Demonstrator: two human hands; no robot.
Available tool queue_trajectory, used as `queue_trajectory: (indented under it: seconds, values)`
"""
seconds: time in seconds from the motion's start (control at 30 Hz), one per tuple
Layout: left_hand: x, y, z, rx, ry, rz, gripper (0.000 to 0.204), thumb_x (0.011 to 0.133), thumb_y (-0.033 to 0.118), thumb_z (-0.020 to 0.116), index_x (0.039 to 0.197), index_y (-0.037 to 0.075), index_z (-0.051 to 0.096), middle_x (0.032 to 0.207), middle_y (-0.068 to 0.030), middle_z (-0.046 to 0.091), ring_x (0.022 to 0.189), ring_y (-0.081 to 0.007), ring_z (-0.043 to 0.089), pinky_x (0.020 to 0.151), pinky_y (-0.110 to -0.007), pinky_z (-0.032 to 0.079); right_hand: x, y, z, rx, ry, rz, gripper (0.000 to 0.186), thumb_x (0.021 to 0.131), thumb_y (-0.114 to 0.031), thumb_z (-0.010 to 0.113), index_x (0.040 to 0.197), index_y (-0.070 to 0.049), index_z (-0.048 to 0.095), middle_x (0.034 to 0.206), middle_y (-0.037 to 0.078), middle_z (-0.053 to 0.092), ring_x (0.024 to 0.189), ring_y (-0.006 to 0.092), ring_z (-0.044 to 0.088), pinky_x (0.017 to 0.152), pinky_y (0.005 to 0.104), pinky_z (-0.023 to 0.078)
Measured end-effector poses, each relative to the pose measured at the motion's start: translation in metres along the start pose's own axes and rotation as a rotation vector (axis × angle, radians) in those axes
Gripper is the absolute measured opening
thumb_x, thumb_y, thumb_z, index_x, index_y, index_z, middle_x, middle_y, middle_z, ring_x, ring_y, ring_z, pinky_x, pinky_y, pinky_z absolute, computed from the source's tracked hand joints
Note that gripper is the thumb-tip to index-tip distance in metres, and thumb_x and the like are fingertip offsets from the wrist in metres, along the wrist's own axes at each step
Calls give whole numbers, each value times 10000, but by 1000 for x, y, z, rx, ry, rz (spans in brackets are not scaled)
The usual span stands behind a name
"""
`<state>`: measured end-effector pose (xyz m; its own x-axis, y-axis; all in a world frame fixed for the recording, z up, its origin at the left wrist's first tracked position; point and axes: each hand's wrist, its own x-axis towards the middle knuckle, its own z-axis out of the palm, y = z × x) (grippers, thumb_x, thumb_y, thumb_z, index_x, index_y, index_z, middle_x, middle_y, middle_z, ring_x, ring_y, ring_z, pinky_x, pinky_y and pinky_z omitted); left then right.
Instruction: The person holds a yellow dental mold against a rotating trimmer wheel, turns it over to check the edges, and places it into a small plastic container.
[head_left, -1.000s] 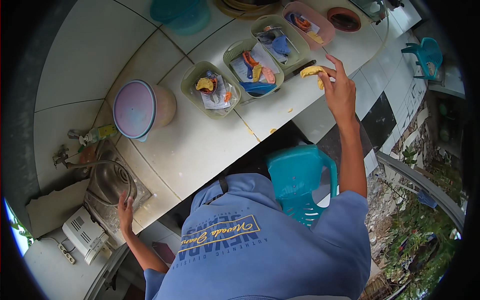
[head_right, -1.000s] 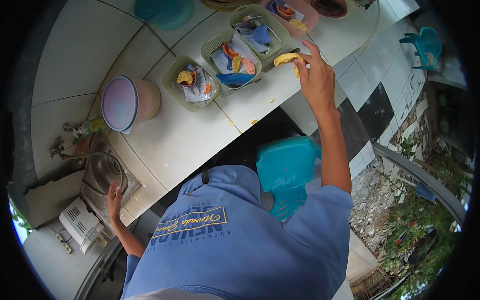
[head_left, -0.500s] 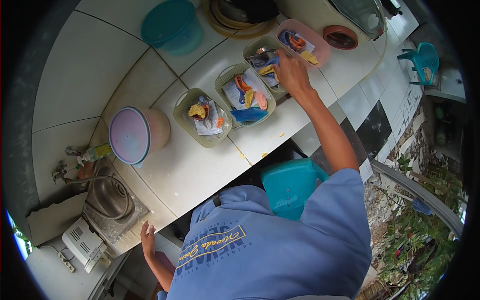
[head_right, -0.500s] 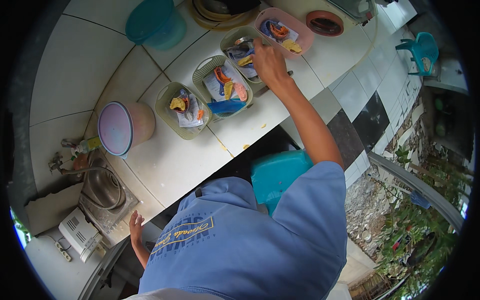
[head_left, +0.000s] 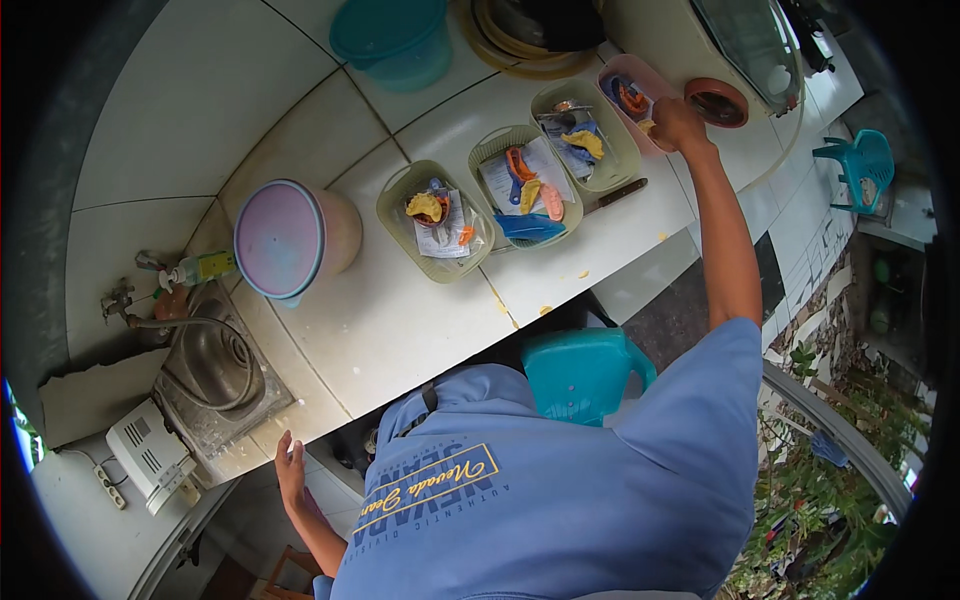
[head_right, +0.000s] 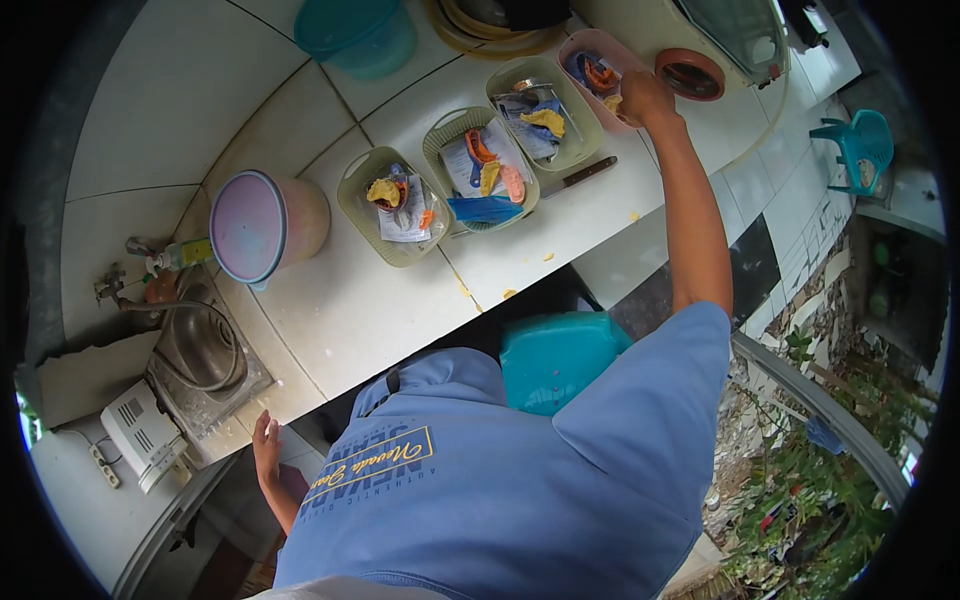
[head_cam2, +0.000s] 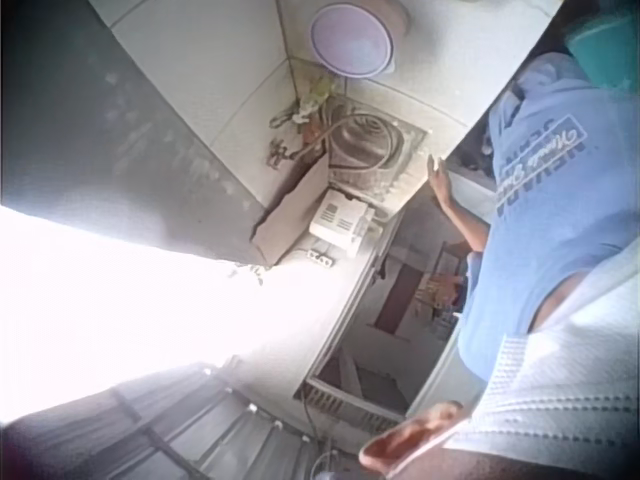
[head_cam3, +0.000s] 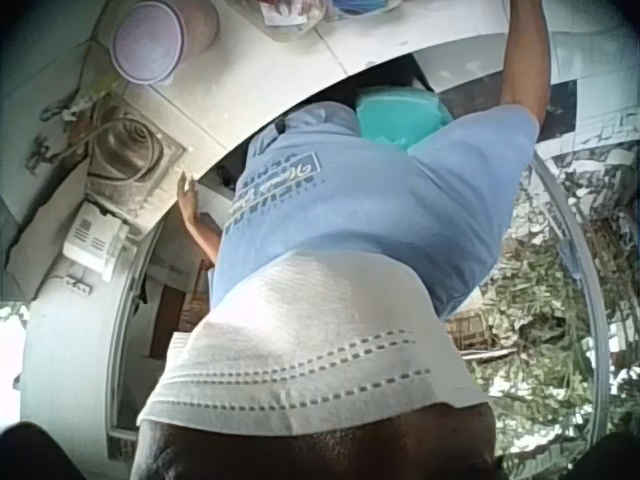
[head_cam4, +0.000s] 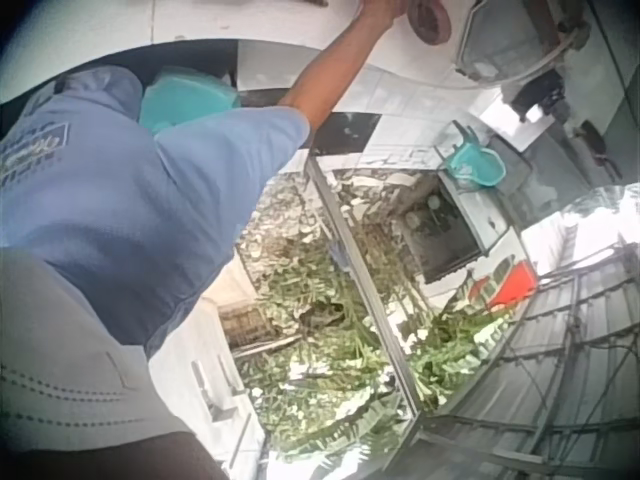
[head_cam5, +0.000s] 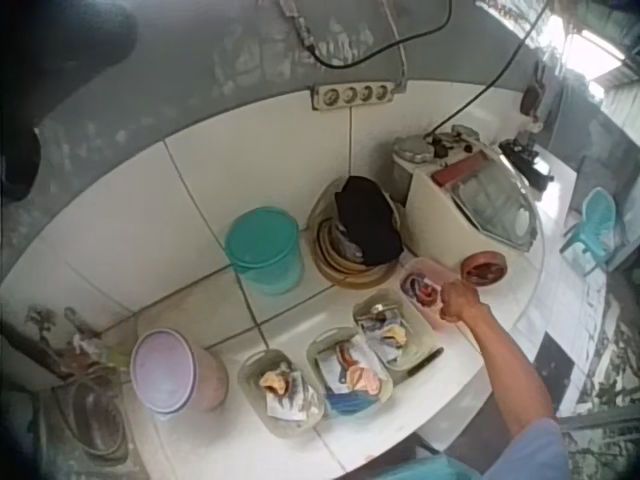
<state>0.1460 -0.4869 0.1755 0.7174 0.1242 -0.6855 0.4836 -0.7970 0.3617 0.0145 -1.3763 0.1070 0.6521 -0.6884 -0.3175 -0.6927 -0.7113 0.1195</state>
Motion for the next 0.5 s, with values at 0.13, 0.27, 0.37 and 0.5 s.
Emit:
queue_trajectory:
  seconds: [0.13,0.27,0.37,0.5]
  values:
    - [-1,-16,-16,-41,45,47,532,982,302,580,1455,111,430,1457,-114,458,1237,-256,512,982,-434,438,-24,-8,-15,54,141,88,301,767,-195,734,1021,-43,678,1059,194,691,997,377,665,849,458,543]
    - [-12,-24,-46,-115,113,129,499,983,211,577,1441,61,447,1436,-138,484,1249,-243,498,997,-352,420,-66,-16,-43,171,468,201,284,799,-266,712,991,-57,700,974,180,712,921,387,680,810,468,537]
    - [-40,-23,-87,-119,153,233,504,973,154,563,1434,-4,432,1454,-176,464,1354,-254,425,1122,-365,301,-112,-42,-73,387,716,238,300,816,-339,718,1007,-108,732,917,134,732,882,310,705,800,408,535]
    - [-110,-60,-177,-369,137,568,636,956,335,603,1454,-1,395,1426,-169,488,1283,-261,496,1073,-386,368,-205,-153,-95,1085,504,-117,332,914,-274,712,1095,0,664,938,-15,678,807,62,604,667,205,448]
